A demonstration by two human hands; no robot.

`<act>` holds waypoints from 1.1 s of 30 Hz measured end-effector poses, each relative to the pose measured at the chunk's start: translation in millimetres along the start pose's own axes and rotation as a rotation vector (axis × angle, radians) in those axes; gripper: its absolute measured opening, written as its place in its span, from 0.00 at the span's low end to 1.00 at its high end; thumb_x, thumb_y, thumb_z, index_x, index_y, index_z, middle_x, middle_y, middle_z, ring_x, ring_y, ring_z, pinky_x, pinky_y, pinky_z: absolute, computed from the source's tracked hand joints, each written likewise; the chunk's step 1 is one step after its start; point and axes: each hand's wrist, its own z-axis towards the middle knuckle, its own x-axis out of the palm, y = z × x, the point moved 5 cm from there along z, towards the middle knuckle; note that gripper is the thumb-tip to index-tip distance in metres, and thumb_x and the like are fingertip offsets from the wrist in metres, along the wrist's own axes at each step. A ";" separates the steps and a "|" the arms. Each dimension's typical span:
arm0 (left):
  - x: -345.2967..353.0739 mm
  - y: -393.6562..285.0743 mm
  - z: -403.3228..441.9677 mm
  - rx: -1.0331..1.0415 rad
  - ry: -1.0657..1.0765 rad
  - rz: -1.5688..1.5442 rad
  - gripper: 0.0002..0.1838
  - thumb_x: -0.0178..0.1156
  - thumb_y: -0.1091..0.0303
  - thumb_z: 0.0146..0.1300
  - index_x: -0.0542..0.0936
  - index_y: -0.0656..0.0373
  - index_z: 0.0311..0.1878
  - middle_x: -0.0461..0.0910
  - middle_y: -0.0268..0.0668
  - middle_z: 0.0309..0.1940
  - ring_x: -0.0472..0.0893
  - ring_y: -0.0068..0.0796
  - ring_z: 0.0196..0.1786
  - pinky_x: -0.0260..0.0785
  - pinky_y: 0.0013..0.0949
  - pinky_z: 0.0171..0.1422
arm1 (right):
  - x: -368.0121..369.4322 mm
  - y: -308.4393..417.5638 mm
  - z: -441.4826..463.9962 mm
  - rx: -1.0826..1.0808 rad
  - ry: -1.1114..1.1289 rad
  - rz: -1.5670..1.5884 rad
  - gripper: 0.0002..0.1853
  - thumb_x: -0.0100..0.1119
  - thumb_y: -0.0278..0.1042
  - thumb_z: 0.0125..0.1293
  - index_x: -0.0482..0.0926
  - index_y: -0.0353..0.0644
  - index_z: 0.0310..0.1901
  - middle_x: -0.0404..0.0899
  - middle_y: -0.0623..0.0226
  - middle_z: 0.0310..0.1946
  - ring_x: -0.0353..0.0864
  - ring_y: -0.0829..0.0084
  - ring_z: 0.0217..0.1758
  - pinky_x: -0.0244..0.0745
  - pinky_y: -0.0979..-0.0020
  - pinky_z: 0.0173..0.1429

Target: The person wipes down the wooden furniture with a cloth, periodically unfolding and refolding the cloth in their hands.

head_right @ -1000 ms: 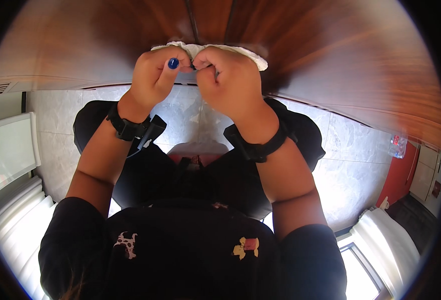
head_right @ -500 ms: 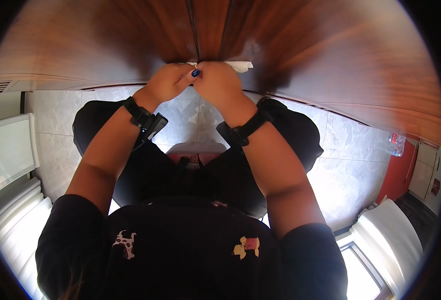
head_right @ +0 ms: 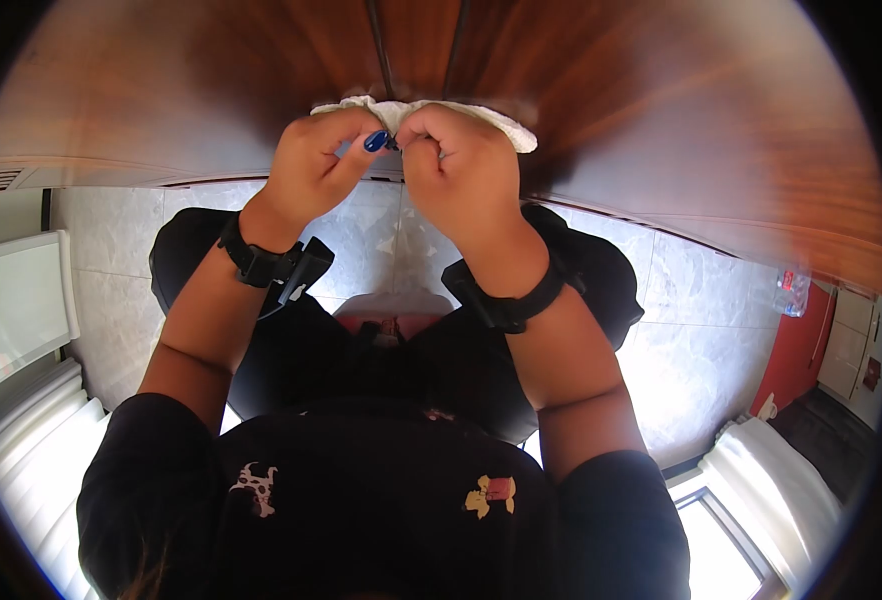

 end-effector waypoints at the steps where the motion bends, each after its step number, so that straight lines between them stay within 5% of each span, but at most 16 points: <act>1: -0.7 0.4 0.3 0.000 -0.001 0.001 0.10 0.54 0.66 0.61 0.77 0.64 0.31 0.77 0.39 0.23 0.76 0.30 0.25 0.68 0.28 0.32 | 2.0 -1.7 0.3 -0.013 -0.004 -0.018 0.05 0.48 0.21 0.48 0.76 0.39 0.23 0.73 0.62 0.17 0.73 0.67 0.19 0.67 0.72 0.25; 13: 7.8 11.3 -3.9 -0.015 0.037 0.046 0.13 0.52 0.62 0.62 0.76 0.63 0.29 0.75 0.40 0.21 0.75 0.32 0.23 0.66 0.30 0.29 | 8.7 -12.7 -3.9 -0.079 0.043 -0.110 0.05 0.50 0.21 0.47 0.76 0.39 0.22 0.74 0.61 0.17 0.73 0.63 0.20 0.68 0.70 0.25; 19: 24.1 46.6 -25.7 -0.365 0.212 -0.260 0.29 0.40 0.43 0.65 0.77 0.60 0.29 0.78 0.37 0.23 0.78 0.32 0.30 0.66 0.30 0.35 | -2.3 -12.6 -6.9 -0.064 0.040 -0.026 0.07 0.47 0.19 0.48 0.76 0.38 0.24 0.74 0.61 0.18 0.73 0.65 0.20 0.67 0.71 0.26; 22: 30.0 45.8 -20.5 -0.615 0.270 -0.497 0.52 0.18 0.25 0.56 0.77 0.66 0.42 0.80 0.42 0.40 0.78 0.32 0.44 0.64 0.31 0.49 | -5.5 -8.3 -5.6 -0.089 0.061 -0.038 0.07 0.47 0.19 0.49 0.76 0.38 0.24 0.74 0.62 0.17 0.72 0.68 0.20 0.67 0.72 0.26; 28: 37.7 39.5 -13.3 -0.646 0.244 -0.599 0.50 0.20 0.25 0.57 0.76 0.65 0.45 0.80 0.42 0.38 0.78 0.31 0.44 0.66 0.29 0.49 | -0.7 -16.0 -0.1 0.022 0.131 0.078 0.06 0.48 0.22 0.52 0.77 0.38 0.25 0.74 0.65 0.16 0.72 0.75 0.18 0.65 0.76 0.24; 33: 38.7 37.1 -8.4 -0.472 0.064 -0.573 0.31 0.41 0.42 0.67 0.79 0.64 0.36 0.79 0.34 0.29 0.76 0.20 0.32 0.65 0.22 0.38 | -0.5 -18.3 0.8 0.248 0.281 0.315 0.07 0.48 0.26 0.55 0.77 0.36 0.25 0.75 0.66 0.16 0.73 0.77 0.21 0.67 0.78 0.28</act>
